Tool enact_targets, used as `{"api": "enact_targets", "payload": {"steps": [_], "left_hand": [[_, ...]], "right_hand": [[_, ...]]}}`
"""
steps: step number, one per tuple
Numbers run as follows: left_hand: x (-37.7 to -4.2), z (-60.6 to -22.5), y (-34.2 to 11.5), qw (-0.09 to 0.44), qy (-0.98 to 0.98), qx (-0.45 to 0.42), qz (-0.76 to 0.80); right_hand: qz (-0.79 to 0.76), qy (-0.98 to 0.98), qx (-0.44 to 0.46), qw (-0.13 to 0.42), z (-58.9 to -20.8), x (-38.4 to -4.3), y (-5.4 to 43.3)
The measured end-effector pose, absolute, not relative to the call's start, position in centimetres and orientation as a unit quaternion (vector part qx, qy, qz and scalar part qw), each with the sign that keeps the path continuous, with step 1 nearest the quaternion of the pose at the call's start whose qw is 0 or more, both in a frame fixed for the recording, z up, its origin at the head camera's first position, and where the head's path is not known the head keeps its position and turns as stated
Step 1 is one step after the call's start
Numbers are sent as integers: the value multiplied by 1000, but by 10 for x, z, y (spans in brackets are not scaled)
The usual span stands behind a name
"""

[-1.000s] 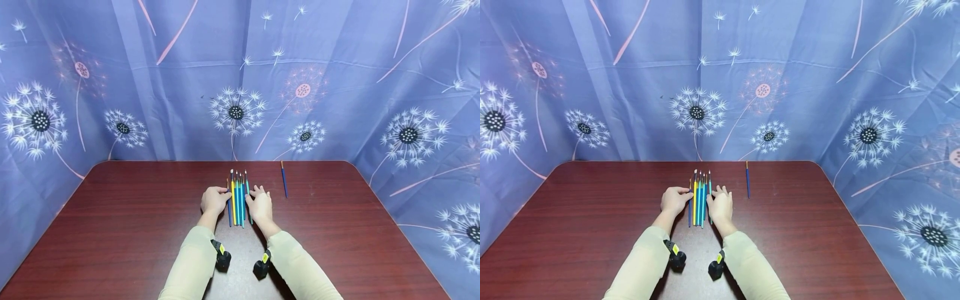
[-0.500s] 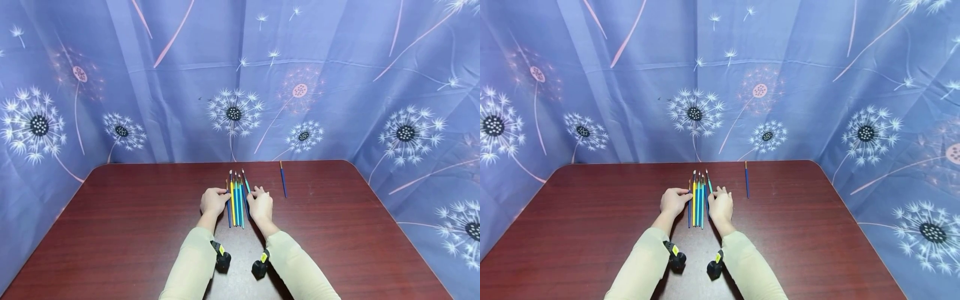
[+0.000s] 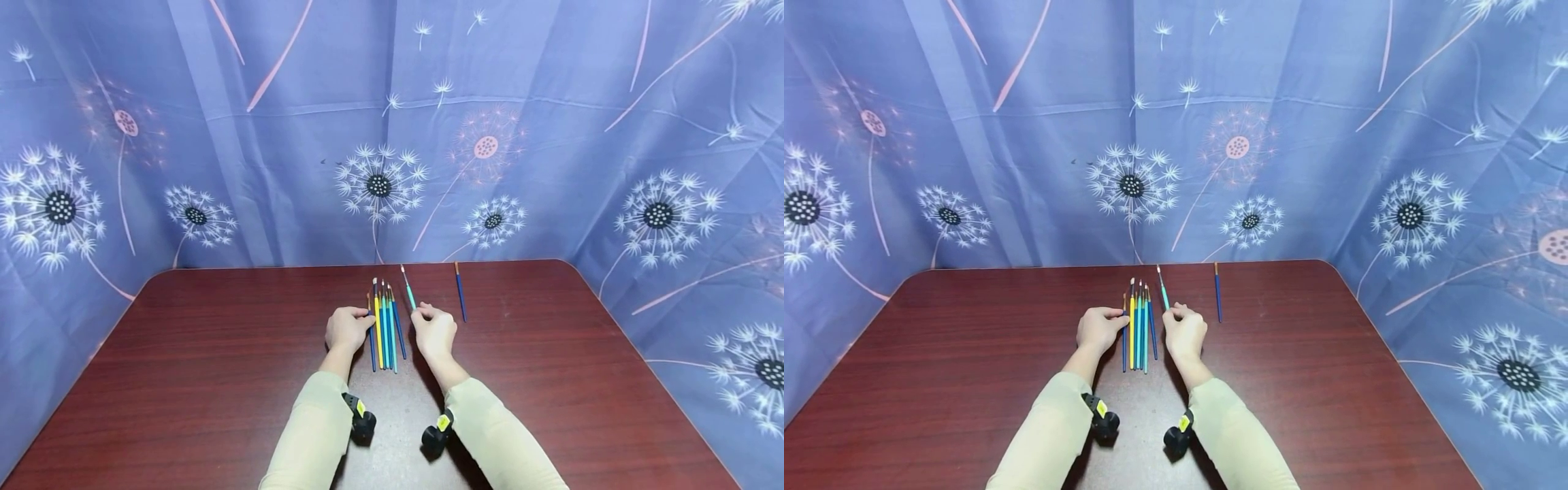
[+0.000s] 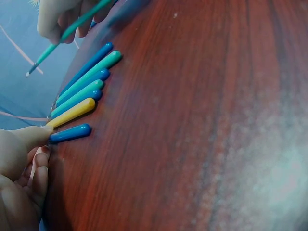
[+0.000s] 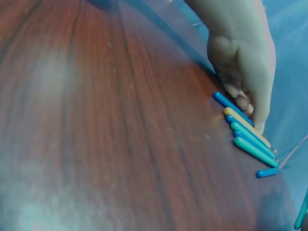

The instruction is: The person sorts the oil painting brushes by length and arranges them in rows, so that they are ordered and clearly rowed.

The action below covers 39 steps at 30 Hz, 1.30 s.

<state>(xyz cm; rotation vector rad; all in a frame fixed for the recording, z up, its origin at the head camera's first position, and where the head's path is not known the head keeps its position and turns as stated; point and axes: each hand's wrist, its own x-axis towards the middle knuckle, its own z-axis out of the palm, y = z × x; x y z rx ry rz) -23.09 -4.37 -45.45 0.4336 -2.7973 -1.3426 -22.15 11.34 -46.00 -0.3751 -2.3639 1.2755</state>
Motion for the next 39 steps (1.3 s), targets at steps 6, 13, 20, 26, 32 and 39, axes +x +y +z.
{"api": "enact_targets", "payload": {"steps": [6, 13, 20, 26, 32, 39], "left_hand": [[-232, -457, -44, 5, -893, 138, -429], [-231, -458, -44, 8, -892, 135, -431], [-231, -459, -46, 6, -893, 134, -428], [-231, -456, -46, 2, -892, 137, -430], [-231, -454, -46, 3, -892, 137, -432], [-232, -453, -44, 4, -890, 137, -435]], "right_hand": [[499, -830, -147, 202, -456, -216, 120], [598, -767, -178, 149, -451, -208, 126], [697, -687, -181, 96, -445, -203, 137], [749, -637, -175, 53, -446, -203, 155], [770, -613, -177, 7, -446, -199, 173], [780, -600, -176, -14, -444, -194, 189]]}}
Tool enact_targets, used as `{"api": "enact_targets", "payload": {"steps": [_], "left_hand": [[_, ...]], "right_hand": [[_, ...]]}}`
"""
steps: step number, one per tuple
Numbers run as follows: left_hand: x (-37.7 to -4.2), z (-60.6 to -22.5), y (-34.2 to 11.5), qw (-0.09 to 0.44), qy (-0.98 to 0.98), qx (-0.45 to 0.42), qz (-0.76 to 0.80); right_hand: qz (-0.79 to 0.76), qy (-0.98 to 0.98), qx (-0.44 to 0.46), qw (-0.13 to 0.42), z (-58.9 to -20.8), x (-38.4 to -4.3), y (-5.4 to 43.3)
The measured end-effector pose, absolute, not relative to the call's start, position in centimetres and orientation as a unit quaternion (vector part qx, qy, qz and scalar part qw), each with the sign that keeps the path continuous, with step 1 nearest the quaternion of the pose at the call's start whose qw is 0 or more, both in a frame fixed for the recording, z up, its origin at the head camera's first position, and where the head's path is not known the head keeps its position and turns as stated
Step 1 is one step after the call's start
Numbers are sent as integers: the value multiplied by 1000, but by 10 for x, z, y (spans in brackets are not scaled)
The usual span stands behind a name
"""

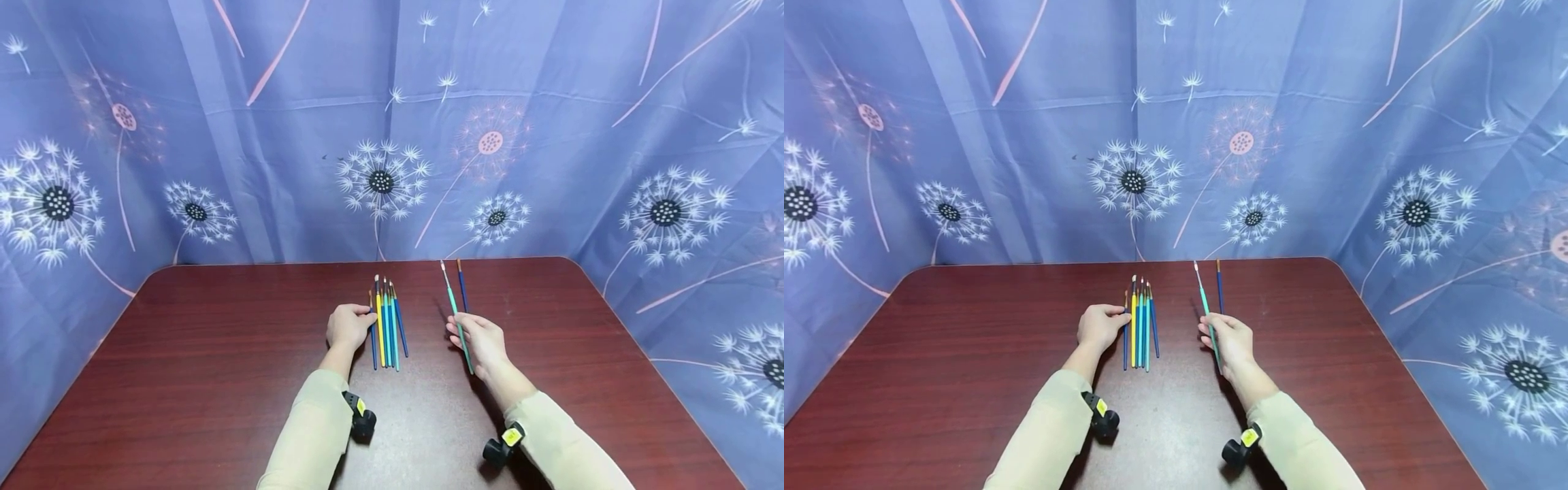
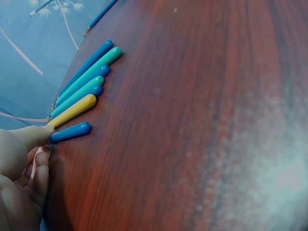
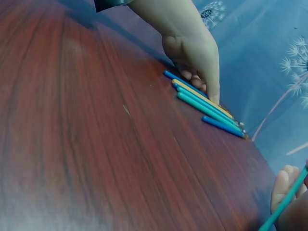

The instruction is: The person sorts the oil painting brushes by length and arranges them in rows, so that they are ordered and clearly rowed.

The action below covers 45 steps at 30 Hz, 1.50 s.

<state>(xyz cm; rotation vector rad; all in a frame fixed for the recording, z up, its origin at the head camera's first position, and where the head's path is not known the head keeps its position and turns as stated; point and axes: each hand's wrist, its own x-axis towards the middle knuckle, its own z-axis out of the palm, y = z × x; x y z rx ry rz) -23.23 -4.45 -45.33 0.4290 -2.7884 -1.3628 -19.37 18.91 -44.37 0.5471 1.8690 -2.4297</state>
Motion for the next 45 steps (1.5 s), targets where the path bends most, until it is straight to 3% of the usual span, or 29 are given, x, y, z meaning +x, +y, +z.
{"api": "enact_targets", "payload": {"steps": [20, 33, 45], "left_hand": [[-235, -451, -44, 3, -892, 135, -432], [-235, -454, -44, -3, -889, 140, -436], [-235, -455, -45, -8, -889, 139, -436]], "right_hand": [[-755, 635, 155, 50, -440, -171, 224], [-687, 707, 121, 114, -431, -155, 240], [-604, 777, 133, 115, -434, -147, 244]]}}
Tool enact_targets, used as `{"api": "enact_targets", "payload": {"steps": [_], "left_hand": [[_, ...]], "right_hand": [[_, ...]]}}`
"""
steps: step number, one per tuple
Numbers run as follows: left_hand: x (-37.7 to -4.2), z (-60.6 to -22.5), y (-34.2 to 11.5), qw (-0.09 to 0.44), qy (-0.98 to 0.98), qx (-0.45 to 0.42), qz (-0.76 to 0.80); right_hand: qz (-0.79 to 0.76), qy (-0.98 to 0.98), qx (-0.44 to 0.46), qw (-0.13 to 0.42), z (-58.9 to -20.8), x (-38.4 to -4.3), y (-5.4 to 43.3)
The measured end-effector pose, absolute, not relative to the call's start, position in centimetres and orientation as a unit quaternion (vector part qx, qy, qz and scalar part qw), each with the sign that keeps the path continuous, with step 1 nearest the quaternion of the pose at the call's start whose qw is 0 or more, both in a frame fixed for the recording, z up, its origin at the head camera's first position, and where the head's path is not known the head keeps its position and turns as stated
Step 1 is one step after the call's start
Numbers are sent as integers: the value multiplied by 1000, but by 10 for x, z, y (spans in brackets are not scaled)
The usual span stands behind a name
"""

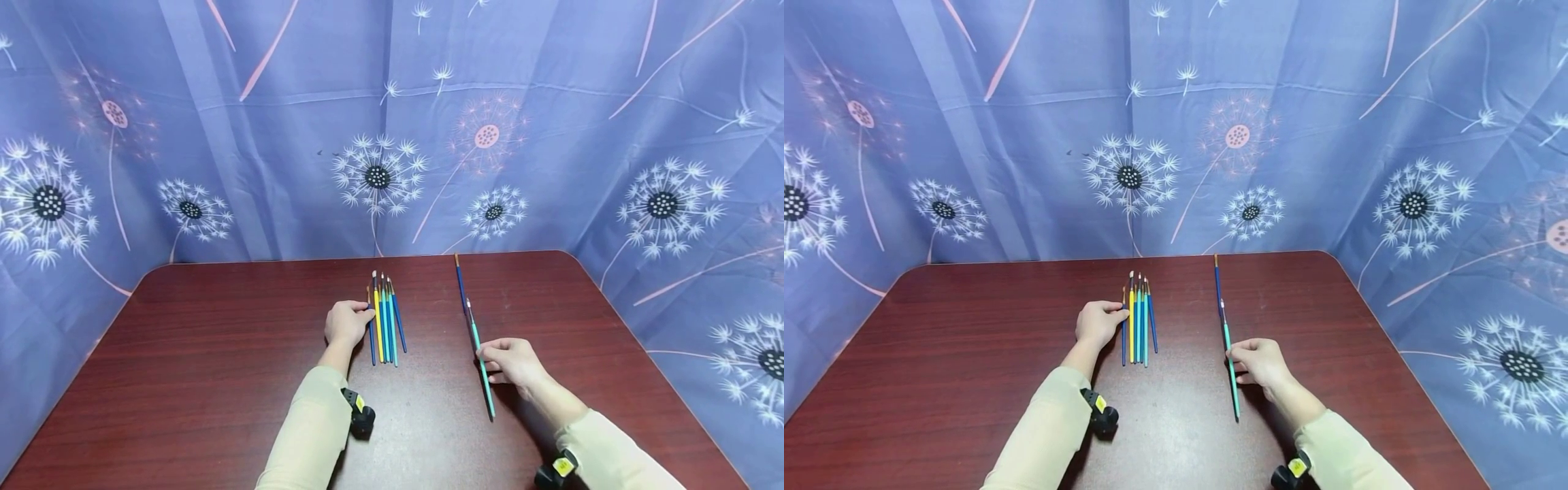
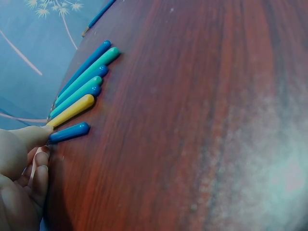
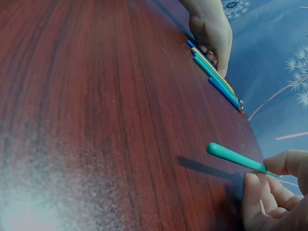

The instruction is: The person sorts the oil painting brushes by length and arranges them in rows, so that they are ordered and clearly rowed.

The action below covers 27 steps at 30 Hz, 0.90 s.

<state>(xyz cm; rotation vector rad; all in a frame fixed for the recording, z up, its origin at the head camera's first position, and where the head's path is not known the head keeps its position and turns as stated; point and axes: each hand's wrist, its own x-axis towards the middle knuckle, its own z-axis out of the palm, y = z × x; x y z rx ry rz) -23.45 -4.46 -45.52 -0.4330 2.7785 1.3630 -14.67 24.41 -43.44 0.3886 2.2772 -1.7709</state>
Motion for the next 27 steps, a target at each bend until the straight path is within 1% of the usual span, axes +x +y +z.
{"api": "enact_targets", "payload": {"steps": [8, 15, 21, 27], "left_hand": [[-234, -456, -44, 11, 888, -142, 437], [-234, -455, -44, 8, 889, -141, 435], [-234, -456, -44, 0, 893, -137, 428], [-234, -455, -43, -2, 894, -133, 428]], "right_hand": [[-550, 817, 135, 107, -435, -143, 244], [-538, 827, 131, 100, -435, -140, 244], [-536, 827, 132, 105, -437, -139, 245], [-518, 840, 131, 93, -439, -140, 245]]}}
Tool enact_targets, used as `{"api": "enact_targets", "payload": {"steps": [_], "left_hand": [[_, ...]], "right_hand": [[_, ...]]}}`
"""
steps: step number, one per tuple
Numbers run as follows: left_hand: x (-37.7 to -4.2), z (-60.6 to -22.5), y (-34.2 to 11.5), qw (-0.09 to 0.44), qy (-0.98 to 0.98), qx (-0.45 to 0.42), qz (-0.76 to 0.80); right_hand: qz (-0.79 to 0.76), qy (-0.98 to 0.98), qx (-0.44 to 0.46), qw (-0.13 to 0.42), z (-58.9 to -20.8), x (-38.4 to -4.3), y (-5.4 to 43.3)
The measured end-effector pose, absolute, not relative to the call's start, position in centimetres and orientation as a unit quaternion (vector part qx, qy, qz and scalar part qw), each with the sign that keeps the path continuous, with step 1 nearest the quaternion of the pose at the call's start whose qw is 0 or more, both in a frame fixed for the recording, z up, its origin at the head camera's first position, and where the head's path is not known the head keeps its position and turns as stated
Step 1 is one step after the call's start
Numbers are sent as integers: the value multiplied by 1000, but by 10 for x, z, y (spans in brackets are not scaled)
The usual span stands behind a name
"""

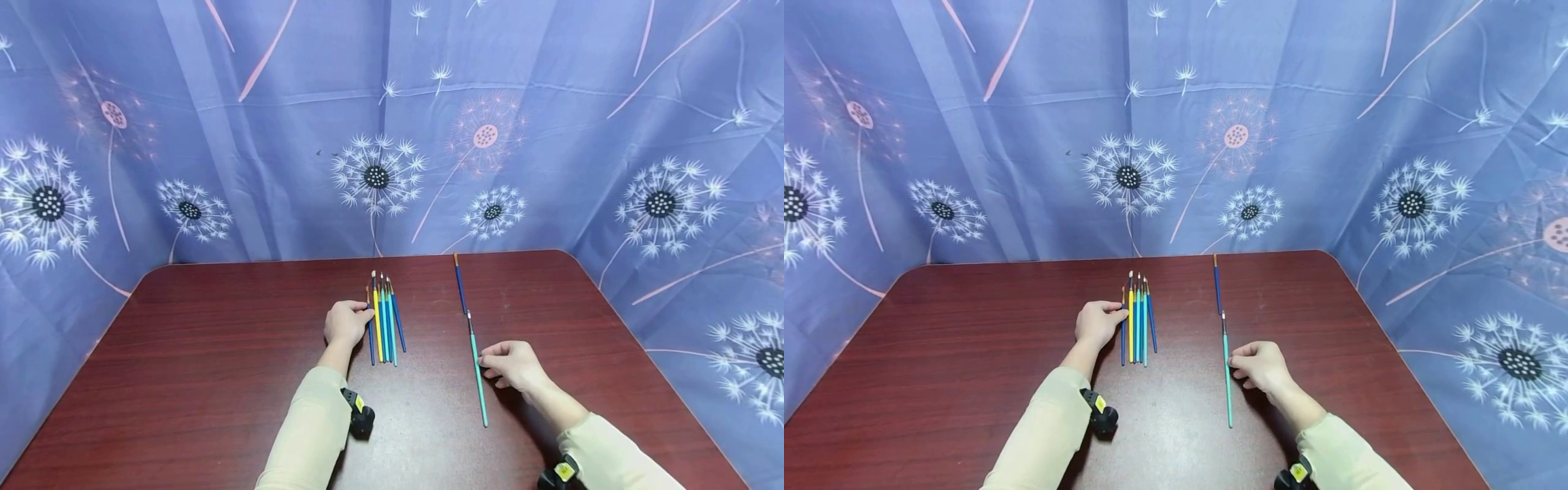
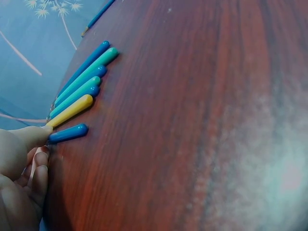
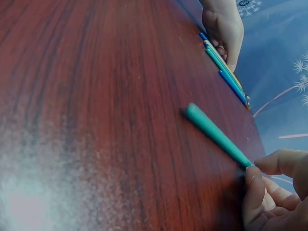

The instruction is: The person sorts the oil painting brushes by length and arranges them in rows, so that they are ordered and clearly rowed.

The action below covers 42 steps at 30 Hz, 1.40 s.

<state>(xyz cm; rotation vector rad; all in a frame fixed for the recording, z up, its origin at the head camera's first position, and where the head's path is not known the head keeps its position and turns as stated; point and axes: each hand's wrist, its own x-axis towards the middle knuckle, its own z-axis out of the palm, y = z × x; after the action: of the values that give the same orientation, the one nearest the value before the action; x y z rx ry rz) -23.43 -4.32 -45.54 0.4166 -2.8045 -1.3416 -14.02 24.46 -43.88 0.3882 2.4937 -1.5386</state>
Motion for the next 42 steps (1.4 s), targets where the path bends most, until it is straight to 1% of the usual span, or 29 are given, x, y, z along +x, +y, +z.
{"api": "enact_targets", "payload": {"steps": [12, 21, 33, 42], "left_hand": [[-234, -452, -44, 3, -892, 137, -431], [-235, -455, -45, 4, -890, 139, -435], [-233, -455, -44, 1, -892, 142, -430], [-232, -456, -44, 4, -896, 134, -423]], "right_hand": [[-517, 843, 121, 86, -437, -144, 244], [-522, 844, 111, 57, -431, -153, 241], [-573, 814, 94, 31, -423, -164, 222], [-605, 790, 100, 25, -425, -175, 206]]}}
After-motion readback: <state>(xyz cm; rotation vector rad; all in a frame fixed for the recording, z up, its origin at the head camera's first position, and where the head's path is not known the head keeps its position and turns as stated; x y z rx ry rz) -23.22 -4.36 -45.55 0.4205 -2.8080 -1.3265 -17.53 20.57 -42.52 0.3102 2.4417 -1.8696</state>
